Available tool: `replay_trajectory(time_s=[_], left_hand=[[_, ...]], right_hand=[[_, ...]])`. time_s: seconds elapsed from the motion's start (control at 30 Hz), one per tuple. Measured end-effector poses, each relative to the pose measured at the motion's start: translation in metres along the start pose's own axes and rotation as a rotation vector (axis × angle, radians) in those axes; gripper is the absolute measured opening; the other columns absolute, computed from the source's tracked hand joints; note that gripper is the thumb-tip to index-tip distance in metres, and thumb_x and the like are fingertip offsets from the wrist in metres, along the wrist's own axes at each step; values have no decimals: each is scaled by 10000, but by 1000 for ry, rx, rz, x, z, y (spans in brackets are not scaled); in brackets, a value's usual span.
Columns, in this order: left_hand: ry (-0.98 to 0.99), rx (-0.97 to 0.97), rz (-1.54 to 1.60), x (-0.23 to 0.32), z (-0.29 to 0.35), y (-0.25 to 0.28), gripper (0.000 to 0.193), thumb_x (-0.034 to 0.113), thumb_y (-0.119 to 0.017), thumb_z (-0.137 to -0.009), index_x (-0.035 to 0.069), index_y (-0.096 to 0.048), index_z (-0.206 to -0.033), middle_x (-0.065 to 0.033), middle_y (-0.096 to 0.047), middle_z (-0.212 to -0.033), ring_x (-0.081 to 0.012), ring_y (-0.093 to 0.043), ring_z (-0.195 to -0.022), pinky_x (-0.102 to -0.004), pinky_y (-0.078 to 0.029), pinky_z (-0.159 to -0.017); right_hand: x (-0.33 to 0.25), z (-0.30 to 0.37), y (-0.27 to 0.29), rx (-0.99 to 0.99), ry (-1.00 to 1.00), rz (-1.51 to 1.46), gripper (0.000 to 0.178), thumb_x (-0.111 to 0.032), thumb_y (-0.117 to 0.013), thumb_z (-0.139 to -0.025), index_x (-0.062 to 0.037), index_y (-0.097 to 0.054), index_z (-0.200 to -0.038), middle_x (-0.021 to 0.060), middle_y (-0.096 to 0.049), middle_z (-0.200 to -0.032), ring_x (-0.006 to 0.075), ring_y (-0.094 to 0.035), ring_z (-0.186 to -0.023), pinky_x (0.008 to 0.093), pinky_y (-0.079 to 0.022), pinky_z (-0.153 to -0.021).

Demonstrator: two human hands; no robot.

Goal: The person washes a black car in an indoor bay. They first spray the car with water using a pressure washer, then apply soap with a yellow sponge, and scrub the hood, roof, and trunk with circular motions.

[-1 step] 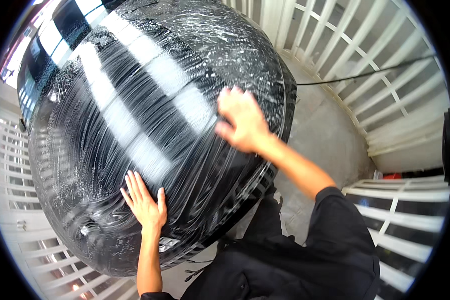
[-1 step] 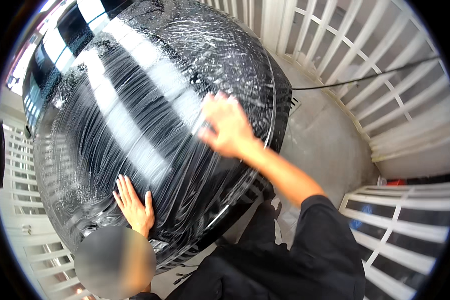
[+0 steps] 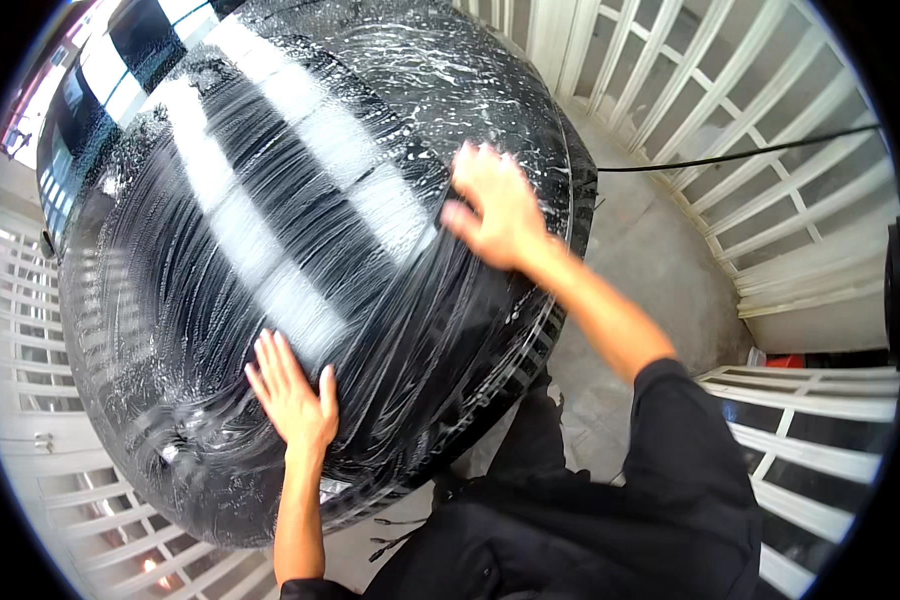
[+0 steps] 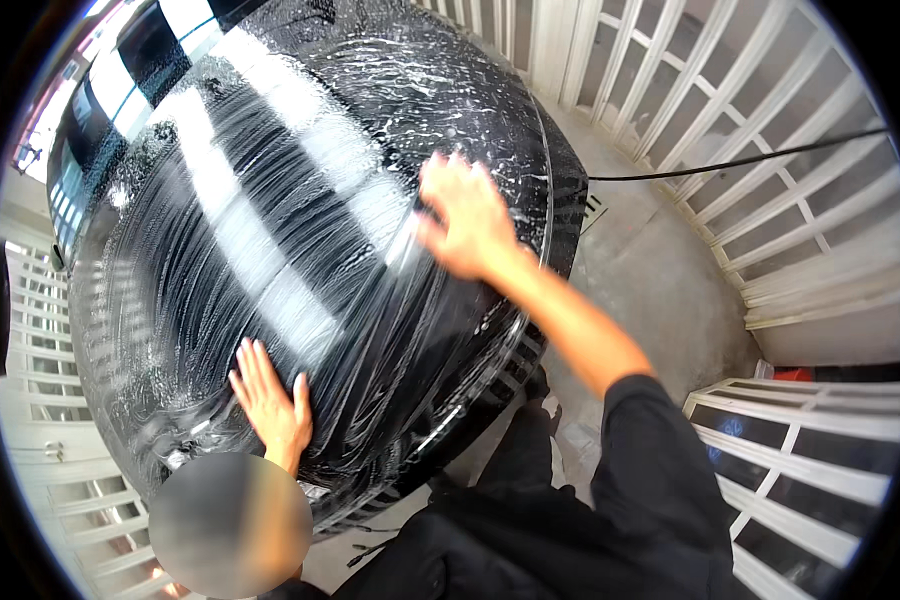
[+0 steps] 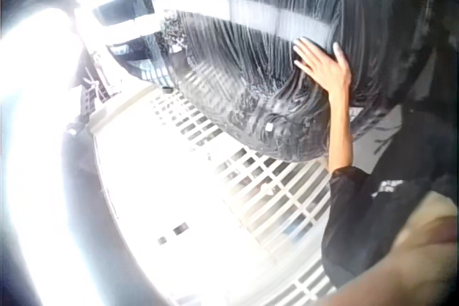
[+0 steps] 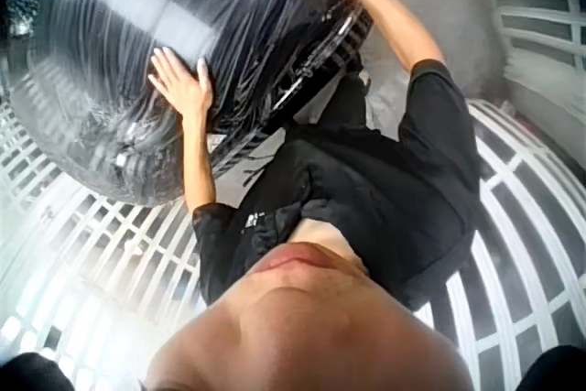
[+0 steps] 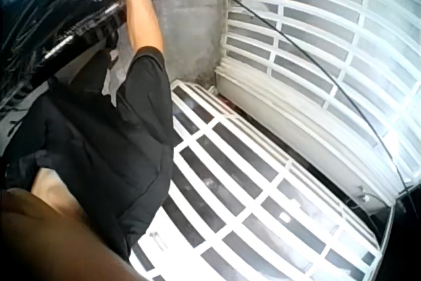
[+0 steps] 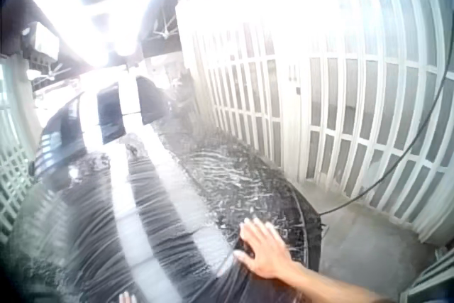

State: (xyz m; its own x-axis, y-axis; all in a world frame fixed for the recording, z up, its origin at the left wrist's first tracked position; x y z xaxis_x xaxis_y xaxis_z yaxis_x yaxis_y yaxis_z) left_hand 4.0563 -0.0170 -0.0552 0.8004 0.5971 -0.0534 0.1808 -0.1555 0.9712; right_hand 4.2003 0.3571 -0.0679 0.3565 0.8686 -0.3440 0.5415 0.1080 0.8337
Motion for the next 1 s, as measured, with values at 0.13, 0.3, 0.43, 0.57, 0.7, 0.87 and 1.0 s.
replay_trajectory(time_s=[0.13,0.3,0.43,0.57,0.7,0.87,1.0], left_hand=[[-40,-25,0,76,-89,-16,841,463,-544,-1063,-48,-247,-1662,-225,-233,-1752,-354,-164,-1646,-559,-62,-1323],[10,29,-14,125,-186,-34,863,514,-548,-1060,-30,-259,-1664,-208,-242,-1754,-326,-169,-1648,-556,-65,-1321],[28,62,-25,151,-231,-40,874,546,-529,-1064,-22,-252,-1668,-199,-247,-1755,-326,-174,-1646,-560,-78,-1318],[77,67,-42,145,-231,-46,882,545,-552,-1053,-8,-252,-1672,-199,-253,-1753,-332,-198,-1640,-558,-98,-1316],[31,35,7,142,-202,-36,865,521,-578,-1038,-15,-297,-1655,-210,-266,-1743,-347,-229,-1628,-533,-134,-1319],[155,17,24,84,-98,-12,874,510,-590,-1026,11,-280,-1672,-208,-246,-1752,-350,-197,-1639,-528,-102,-1324],[390,56,-29,-13,-34,-12,838,515,-533,-1062,36,-249,-1689,-191,-228,-1763,-326,-185,-1646,-509,-94,-1327]], right_hand=[[29,-46,7,-307,-28,-152,678,-483,-600,-992,-36,-526,-1497,188,-450,-1633,404,-349,-1553,552,-217,-1295],[6,75,5,-182,450,-311,624,-514,-609,-981,-122,-584,-1466,173,-466,-1638,387,-399,-1537,576,-239,-1283],[161,-44,8,91,57,-107,599,-512,-599,-996,-85,-621,-1416,214,-454,-1635,391,-388,-1541,559,-230,-1287],[45,45,19,-53,188,-180,595,-420,-696,-876,-90,-625,-1366,148,-579,-1474,360,-478,-1448,564,-325,-1225],[-9,86,3,-231,411,-344,640,-433,-682,-927,-105,-575,-1467,125,-513,-1581,372,-450,-1475,593,-310,-1227],[85,-26,3,-22,159,-109,641,-425,-606,-1029,-62,-506,-1547,187,-422,-1668,417,-349,-1555,590,-235,-1273],[43,-20,-14,51,12,-8,631,-387,-553,-1052,-18,-481,-1559,211,-403,-1673,438,-333,-1561,607,-213,-1276]])
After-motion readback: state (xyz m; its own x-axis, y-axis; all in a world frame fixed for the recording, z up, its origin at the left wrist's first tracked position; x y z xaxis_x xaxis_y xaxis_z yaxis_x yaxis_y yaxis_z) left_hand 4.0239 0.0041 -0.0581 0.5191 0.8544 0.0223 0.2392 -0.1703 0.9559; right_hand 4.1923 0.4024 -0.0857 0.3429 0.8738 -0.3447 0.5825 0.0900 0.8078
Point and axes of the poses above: each hand's wrist, its own z-axis away from the middle knuckle, its own y-axis out of the back of the hand, x = y × z, the point moved 5 cm from there along -z, towards the middle knuckle
